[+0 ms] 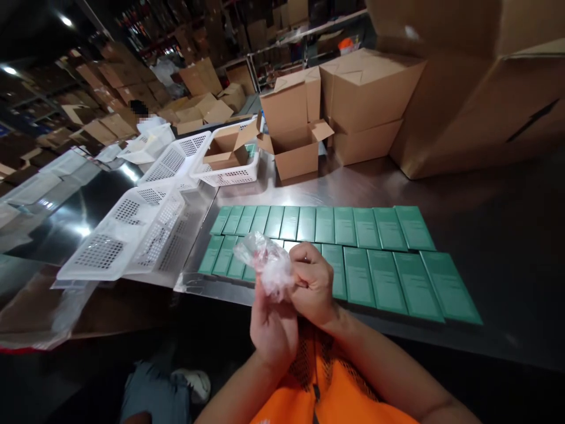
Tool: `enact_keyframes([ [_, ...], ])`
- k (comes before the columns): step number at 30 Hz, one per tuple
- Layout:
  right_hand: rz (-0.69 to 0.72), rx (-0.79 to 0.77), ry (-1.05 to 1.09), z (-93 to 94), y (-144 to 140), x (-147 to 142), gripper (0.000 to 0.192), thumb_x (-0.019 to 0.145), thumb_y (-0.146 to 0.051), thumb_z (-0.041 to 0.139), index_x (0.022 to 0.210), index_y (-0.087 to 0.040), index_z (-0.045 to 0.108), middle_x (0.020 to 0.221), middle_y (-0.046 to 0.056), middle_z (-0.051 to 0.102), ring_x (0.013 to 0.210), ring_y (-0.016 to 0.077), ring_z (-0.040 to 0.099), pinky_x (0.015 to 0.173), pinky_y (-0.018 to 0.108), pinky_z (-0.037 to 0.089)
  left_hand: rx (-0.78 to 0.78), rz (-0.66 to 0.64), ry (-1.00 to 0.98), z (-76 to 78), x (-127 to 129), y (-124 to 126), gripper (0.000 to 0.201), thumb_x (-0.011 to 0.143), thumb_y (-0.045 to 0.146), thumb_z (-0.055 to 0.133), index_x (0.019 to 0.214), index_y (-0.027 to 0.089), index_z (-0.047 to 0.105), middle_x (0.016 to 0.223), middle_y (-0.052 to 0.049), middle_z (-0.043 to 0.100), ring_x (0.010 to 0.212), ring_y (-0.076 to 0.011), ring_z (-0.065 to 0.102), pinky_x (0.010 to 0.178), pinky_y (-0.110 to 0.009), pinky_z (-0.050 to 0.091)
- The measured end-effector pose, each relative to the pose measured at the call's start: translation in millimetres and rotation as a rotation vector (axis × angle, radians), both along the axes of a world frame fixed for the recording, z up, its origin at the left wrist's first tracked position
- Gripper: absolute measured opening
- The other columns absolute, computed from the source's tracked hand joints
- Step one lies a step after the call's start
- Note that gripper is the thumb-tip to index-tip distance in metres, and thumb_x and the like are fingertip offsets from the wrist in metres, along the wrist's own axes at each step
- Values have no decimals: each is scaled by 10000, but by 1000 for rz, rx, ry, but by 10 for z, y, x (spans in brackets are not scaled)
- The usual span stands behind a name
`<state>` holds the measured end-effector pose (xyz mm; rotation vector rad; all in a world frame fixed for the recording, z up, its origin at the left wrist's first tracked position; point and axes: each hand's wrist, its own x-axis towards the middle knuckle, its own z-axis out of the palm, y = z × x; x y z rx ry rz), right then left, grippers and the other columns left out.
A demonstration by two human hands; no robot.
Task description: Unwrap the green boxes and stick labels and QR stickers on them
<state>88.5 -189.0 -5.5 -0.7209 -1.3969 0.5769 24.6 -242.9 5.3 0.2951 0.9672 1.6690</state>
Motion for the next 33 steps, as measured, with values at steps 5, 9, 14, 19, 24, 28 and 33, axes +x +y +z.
enact_keyframes([
  [5, -134, -23, 194, 58, 18, -176, 395, 719, -80, 537, 551, -207, 203, 674, 4, 426, 654, 157, 497, 523, 288, 338, 79, 122, 227, -314, 167, -87, 657, 723, 718, 662, 1207, 274, 653, 1289, -58, 658, 1294, -245, 550, 999, -258, 502],
  [9, -184, -21, 225, 90, 103, -222, 391, 705, -95, 541, 572, -212, 192, 678, 0, 382, 618, 147, 425, 497, 287, 280, 138, 140, 381, -403, 156, -8, 755, 730, 838, 512, 1172, 245, 666, 1303, -84, 638, 1279, -264, 553, 1020, -284, 494],
  [14, 52, 145, 139, 118, 156, -94, 346, 692, -84, 530, 581, -208, 226, 675, -6, 382, 618, 138, 415, 509, 274, 296, 151, 354, 510, -183, -81, 220, 246, 690, 365, 796, 866, 212, 718, 841, -6, 721, 828, -173, 671, 788, -257, 554],
  [19, 409, 153, -73, 123, 101, 143, 141, 692, -199, 588, 746, -215, 458, 862, 39, 475, 777, 185, 515, 651, 308, 462, 52, 469, 504, 52, -293, 370, 107, 534, 121, 696, 603, 159, 623, 519, 79, 538, 463, -60, 453, 457, -167, 393],
  [24, 380, 196, -301, 34, 58, 253, 161, 809, -56, 553, 814, -211, 510, 863, 32, 525, 759, 143, 528, 644, 235, 460, -72, 332, 258, 189, -199, 384, 122, 499, 134, 667, 584, 167, 587, 454, 99, 464, 375, -35, 389, 382, -146, 330],
  [28, -8, 205, -173, -33, 36, 208, 351, 812, -49, 569, 605, -211, 337, 664, -31, 414, 567, 102, 402, 503, 232, 316, -13, 116, 30, 168, 36, 209, 192, 610, 288, 794, 756, 196, 711, 757, -18, 711, 682, -134, 679, 653, -201, 560],
  [33, -289, 198, -171, -27, 157, 175, 371, 784, -42, 537, 547, -200, 299, 580, -40, 377, 504, 95, 321, 474, 271, 227, 160, -107, 158, -209, 231, -136, 557, 831, 628, 599, 1270, 292, 662, 1504, -20, 491, 1455, -237, 349, 1194, -298, 315],
])
